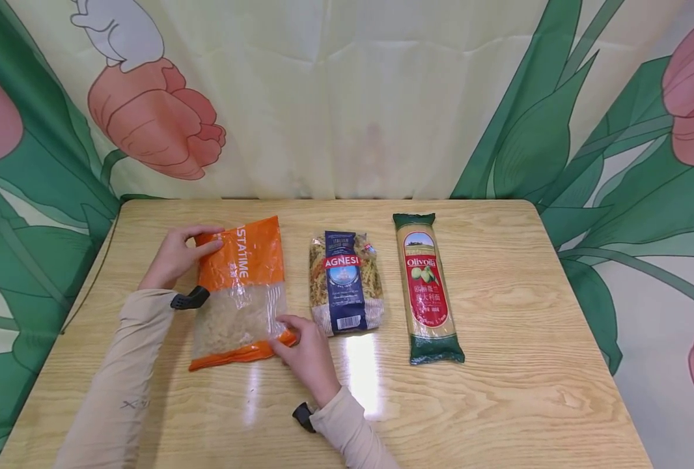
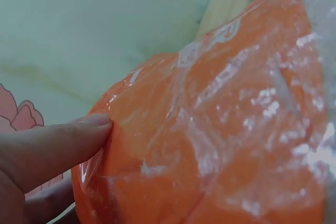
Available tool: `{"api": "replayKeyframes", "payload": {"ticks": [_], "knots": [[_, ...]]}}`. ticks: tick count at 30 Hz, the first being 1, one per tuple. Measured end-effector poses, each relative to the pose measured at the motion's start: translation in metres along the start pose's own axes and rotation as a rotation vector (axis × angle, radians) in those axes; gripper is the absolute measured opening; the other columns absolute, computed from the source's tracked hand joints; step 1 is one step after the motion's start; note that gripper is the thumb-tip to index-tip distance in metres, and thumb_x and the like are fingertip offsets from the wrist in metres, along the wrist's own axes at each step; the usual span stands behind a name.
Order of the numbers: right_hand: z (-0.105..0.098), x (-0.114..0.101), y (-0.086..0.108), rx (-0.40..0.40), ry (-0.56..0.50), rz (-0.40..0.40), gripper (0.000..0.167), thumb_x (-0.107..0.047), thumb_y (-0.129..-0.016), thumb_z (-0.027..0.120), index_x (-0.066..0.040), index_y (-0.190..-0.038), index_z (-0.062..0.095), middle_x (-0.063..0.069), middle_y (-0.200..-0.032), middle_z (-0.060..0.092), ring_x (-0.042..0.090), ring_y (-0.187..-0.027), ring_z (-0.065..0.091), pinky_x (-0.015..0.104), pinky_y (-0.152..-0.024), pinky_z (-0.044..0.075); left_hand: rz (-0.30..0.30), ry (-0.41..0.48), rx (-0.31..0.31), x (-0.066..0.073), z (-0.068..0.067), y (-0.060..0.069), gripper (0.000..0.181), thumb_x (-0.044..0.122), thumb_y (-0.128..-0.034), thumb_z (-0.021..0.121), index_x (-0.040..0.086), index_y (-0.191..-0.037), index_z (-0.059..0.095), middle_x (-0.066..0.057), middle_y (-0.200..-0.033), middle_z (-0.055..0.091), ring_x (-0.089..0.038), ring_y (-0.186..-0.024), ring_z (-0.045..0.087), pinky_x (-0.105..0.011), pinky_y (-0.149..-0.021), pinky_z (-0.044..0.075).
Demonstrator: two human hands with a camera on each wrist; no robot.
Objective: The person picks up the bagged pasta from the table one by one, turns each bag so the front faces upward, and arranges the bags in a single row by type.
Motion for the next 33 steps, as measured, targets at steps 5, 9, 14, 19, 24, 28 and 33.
{"api": "replayKeyframes", "payload": {"ticks": [5,9,14,19,24,28,33], "knots": [[-0.004,-0.002,-0.001,0.051,0.166,-0.052,0.036,-0.018,-0.085,0.079,-0.012,-0.119,0.072,0.014,-0.119,0.071,0.007,-0.063,0.059,0.022,-0.063,0.051,-0.01,0.025,-0.031,-0.004,0.004,-0.003,0.038,0.019,-0.0973,0.065,0.005,-0.133,0.062,-0.017,-0.141,0.052,-0.034,-0.127,0.045,-0.048,-0.1,0.049],[-0.004,-0.003,-0.003,0.073,0.235,-0.07,0.035,-0.02,-0.084,0.08,-0.014,-0.118,0.073,0.009,-0.115,0.073,0.01,-0.075,0.062,0.024,-0.07,0.051,-0.044,0.04,-0.022,-0.006,0.007,-0.004,0.039,0.018,-0.0985,0.063,0.007,-0.136,0.06,-0.017,-0.146,0.048,-0.036,-0.129,0.043,-0.052,-0.102,0.049],[-0.004,-0.007,-0.003,0.093,0.322,-0.103,0.035,-0.022,-0.085,0.078,-0.015,-0.119,0.073,0.005,-0.111,0.074,0.009,-0.076,0.063,0.025,-0.07,0.051,-0.061,0.037,0.004,-0.004,0.007,-0.002,0.04,0.017,-0.0993,0.062,0.008,-0.138,0.058,-0.017,-0.147,0.047,-0.036,-0.131,0.042,-0.053,-0.104,0.047],[-0.008,-0.017,0.001,0.119,0.396,-0.148,0.036,-0.023,-0.087,0.077,-0.014,-0.121,0.072,0.002,-0.103,0.073,0.008,-0.069,0.062,0.023,-0.063,0.049,-0.032,0.02,0.036,0.005,0.005,0.006,0.042,0.02,-0.0996,0.062,0.007,-0.139,0.056,-0.014,-0.149,0.046,-0.036,-0.134,0.039,-0.054,-0.108,0.043],[-0.017,-0.031,0.006,0.122,0.447,-0.225,0.033,-0.022,-0.089,0.075,-0.011,-0.12,0.07,0.003,-0.116,0.068,0.018,-0.095,0.067,0.035,-0.08,0.055,0.024,0.025,0.059,0.018,0.003,0.02,0.041,0.02,-0.0993,0.062,0.007,-0.138,0.057,-0.014,-0.144,0.051,-0.034,-0.135,0.043,-0.056,-0.113,0.036],[-0.023,-0.039,0.008,0.087,0.42,-0.274,0.03,-0.019,-0.09,0.073,-0.01,-0.118,0.067,0.002,-0.119,0.063,0.02,-0.103,0.064,0.038,-0.085,0.056,0.073,0.03,0.069,0.025,0.006,0.032,0.039,0.018,-0.0981,0.064,0.004,-0.134,0.059,-0.015,-0.135,0.059,-0.033,-0.126,0.054,-0.052,-0.111,0.04],[-0.035,-0.05,0.013,0.1,0.389,-0.347,0.029,-0.017,-0.088,0.076,-0.012,-0.115,0.066,0.001,-0.115,0.063,0.021,-0.102,0.062,0.036,-0.084,0.055,0.15,0.036,0.073,0.031,0.013,0.047,0.034,0.014,-0.0963,0.066,0.0,-0.127,0.062,-0.017,-0.127,0.063,-0.033,-0.118,0.059,-0.052,-0.107,0.044]]}}
Point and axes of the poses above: each hand's wrist, its own y-axis away from the middle knuckle, its own z-axis out of the palm, x = y × z, the point moved 6 cm from there along -y, towards the middle knuckle
